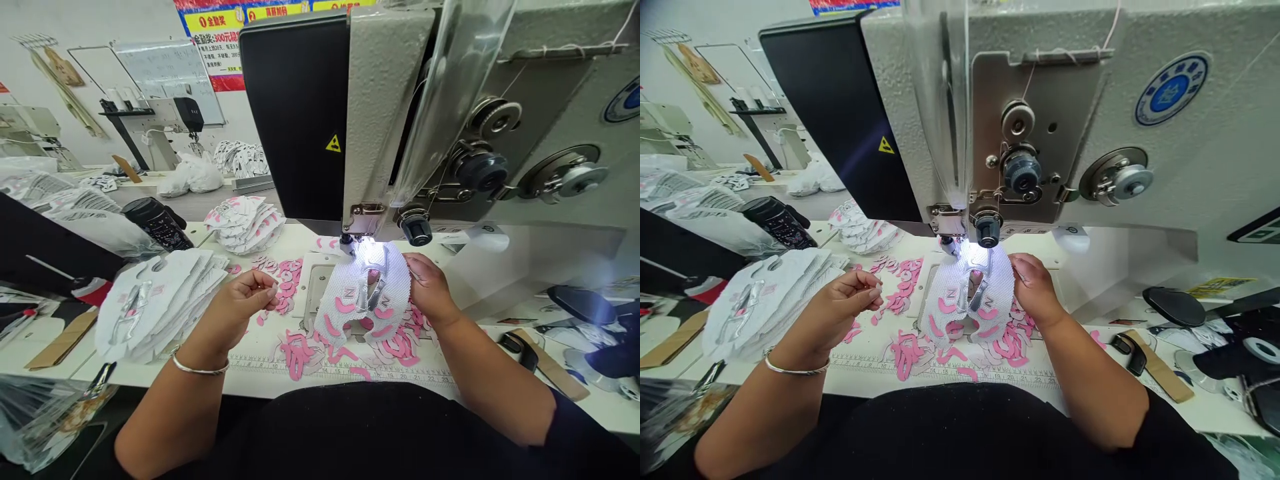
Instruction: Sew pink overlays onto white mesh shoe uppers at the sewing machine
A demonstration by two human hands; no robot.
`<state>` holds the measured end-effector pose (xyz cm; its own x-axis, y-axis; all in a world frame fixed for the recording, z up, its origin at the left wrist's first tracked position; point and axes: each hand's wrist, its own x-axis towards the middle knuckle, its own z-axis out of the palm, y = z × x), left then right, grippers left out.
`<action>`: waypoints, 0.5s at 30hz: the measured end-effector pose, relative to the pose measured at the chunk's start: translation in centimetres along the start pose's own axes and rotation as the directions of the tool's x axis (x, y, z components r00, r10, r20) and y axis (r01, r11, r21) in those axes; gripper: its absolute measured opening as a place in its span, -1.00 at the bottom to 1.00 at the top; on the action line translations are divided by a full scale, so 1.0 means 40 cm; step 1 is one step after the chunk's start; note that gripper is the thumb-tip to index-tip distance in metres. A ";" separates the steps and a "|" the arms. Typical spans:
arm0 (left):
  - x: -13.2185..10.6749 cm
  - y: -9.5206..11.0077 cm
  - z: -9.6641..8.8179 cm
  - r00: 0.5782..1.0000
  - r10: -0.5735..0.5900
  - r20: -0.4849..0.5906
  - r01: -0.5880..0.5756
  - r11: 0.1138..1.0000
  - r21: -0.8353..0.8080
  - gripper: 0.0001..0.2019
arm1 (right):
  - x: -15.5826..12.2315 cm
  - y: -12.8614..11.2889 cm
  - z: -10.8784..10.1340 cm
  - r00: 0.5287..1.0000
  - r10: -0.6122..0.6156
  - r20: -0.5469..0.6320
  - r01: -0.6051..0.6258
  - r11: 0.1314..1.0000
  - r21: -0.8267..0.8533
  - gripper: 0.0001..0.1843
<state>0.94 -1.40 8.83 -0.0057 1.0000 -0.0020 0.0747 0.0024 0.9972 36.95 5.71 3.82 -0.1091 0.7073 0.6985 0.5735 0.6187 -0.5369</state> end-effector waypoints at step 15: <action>-0.076 0.061 0.209 0.509 0.783 0.357 -0.780 0.245 0.575 -0.86 | -0.013 -0.299 -0.062 0.945 -0.237 0.224 0.199 0.964 0.179 -0.83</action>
<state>9.46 -4.40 10.65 0.4116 0.5133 0.7531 0.5966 -0.7764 0.2030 32.17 -2.90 11.04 -0.4207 0.5988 0.6815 0.3855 0.7980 -0.4632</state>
